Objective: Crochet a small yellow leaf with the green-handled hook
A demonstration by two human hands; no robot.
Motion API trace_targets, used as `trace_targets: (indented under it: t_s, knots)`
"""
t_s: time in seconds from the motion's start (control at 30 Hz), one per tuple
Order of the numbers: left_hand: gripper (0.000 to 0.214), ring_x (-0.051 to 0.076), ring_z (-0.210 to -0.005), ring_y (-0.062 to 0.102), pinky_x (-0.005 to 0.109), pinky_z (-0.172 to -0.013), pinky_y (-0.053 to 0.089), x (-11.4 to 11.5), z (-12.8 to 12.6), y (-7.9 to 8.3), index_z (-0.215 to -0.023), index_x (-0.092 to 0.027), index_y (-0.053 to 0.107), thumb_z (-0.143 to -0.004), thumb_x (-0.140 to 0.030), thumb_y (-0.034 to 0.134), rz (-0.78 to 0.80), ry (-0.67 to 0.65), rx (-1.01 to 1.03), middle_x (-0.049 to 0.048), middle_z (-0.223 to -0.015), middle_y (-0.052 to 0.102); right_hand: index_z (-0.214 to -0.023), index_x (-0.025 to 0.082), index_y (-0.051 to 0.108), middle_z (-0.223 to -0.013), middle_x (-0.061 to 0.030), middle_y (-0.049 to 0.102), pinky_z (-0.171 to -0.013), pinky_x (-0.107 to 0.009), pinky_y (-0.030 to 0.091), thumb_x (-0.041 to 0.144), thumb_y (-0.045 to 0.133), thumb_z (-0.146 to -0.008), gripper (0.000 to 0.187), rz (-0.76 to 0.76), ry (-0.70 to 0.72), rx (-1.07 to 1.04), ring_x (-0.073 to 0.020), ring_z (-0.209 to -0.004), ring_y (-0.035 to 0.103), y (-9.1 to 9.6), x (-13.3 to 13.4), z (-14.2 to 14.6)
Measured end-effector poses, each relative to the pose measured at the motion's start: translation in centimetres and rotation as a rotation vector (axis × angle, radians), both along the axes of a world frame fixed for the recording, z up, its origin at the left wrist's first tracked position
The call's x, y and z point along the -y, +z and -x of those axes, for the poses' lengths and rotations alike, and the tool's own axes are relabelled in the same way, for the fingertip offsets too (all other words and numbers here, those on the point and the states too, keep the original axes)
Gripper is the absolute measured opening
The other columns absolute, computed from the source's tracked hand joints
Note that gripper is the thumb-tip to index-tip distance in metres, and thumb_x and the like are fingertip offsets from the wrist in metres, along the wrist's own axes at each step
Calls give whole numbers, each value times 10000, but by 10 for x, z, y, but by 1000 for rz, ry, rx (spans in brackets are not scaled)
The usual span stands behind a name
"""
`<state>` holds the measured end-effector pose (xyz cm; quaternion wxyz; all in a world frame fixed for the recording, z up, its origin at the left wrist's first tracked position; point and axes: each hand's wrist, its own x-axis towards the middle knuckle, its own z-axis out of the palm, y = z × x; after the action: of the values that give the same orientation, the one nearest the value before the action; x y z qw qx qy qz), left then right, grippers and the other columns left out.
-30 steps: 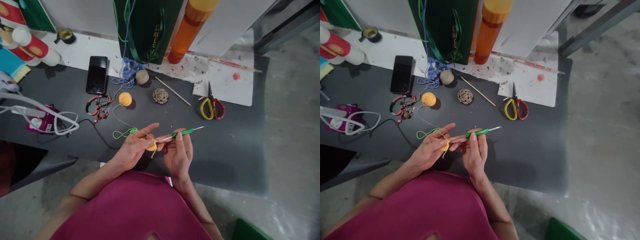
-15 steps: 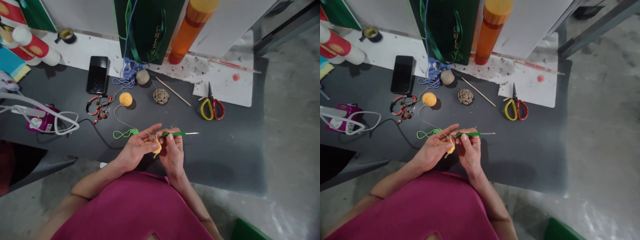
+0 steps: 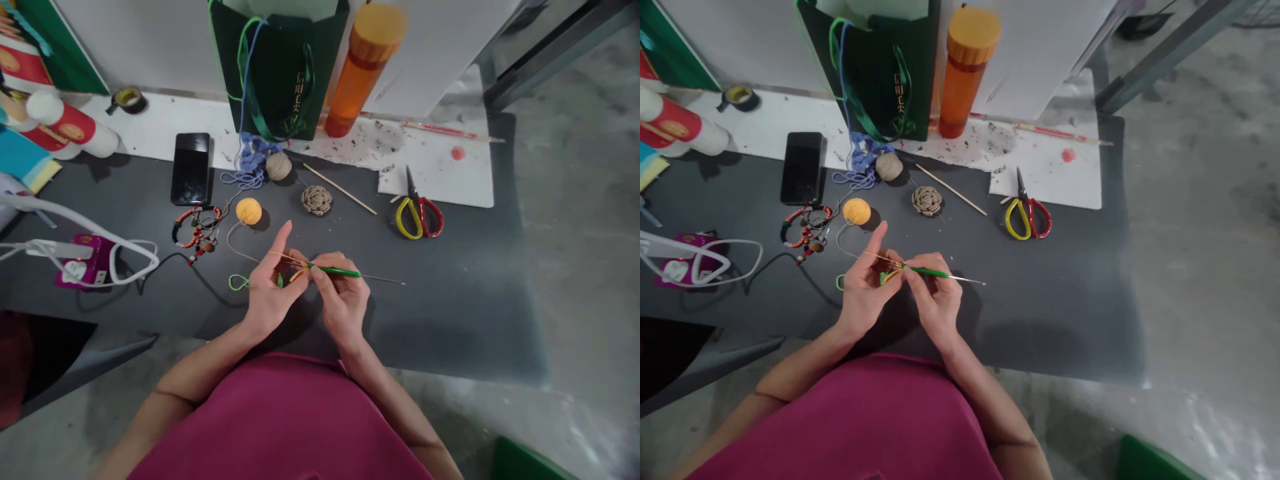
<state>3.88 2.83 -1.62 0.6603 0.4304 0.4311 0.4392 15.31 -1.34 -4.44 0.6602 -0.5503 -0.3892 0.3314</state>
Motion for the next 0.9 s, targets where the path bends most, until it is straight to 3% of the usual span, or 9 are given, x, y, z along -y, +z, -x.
trace_targets:
  t_s: [0.17,0.3,0.4,0.5,0.6,0.67,0.9]
  knots:
    - [867,81,-804,632,244,-859,545,-22,1,3,-1501,-327,567,-705,-199,885,119,-136,159,-42,-944,683,-898,288,773,-824,32,766,-683,-258,572,346,853,-813,131,90,-78,-229,-115,-720,694,8,-17,-8]
    - [940,77,-796,642,234,-854,544,-43,-4,13,-1516,-314,556,-657,-185,913,162,-168,198,-55,-891,685,-858,280,758,-640,66,691,-562,-231,519,390,862,-789,167,40,-35,-367,-93,-562,613,19,-42,-17]
    - [975,69,-756,621,217,-812,536,-53,-9,14,-1533,-303,539,-643,-170,913,152,-129,203,-70,-822,664,-866,289,749,-658,69,688,-561,-226,515,399,820,-840,134,-34,-2,-356,-88,-563,607,20,-52,-19]
    - [987,68,-731,604,207,-773,526,-55,-10,10,-1554,-323,511,-662,-164,902,121,-80,169,-78,-795,653,-885,290,753,-802,33,728,-626,-247,540,365,743,-918,82,-82,31,-214,-110,-697,659,16,-53,-20]
    - [974,77,-736,596,206,-751,518,-54,-7,5,-1548,-333,518,-668,-160,899,121,-69,108,-71,-804,666,-901,280,771,-829,4,732,-695,-283,558,275,775,-887,16,-65,122,-30,-144,-797,678,14,-50,-22]
    - [943,82,-728,586,212,-739,516,-55,-3,2,-1531,-325,543,-673,-152,894,136,-75,68,-69,-795,665,-893,278,778,-819,6,741,-707,-286,569,221,819,-839,89,-41,158,9,-143,-787,685,14,-49,-23]
    - [843,112,-758,674,251,-781,567,-59,4,-1,-1482,-276,598,-704,-165,903,298,-163,129,-48,-800,725,-863,264,775,-745,31,767,-565,-241,610,258,869,-806,111,51,94,-262,-109,-583,703,4,-45,-25]
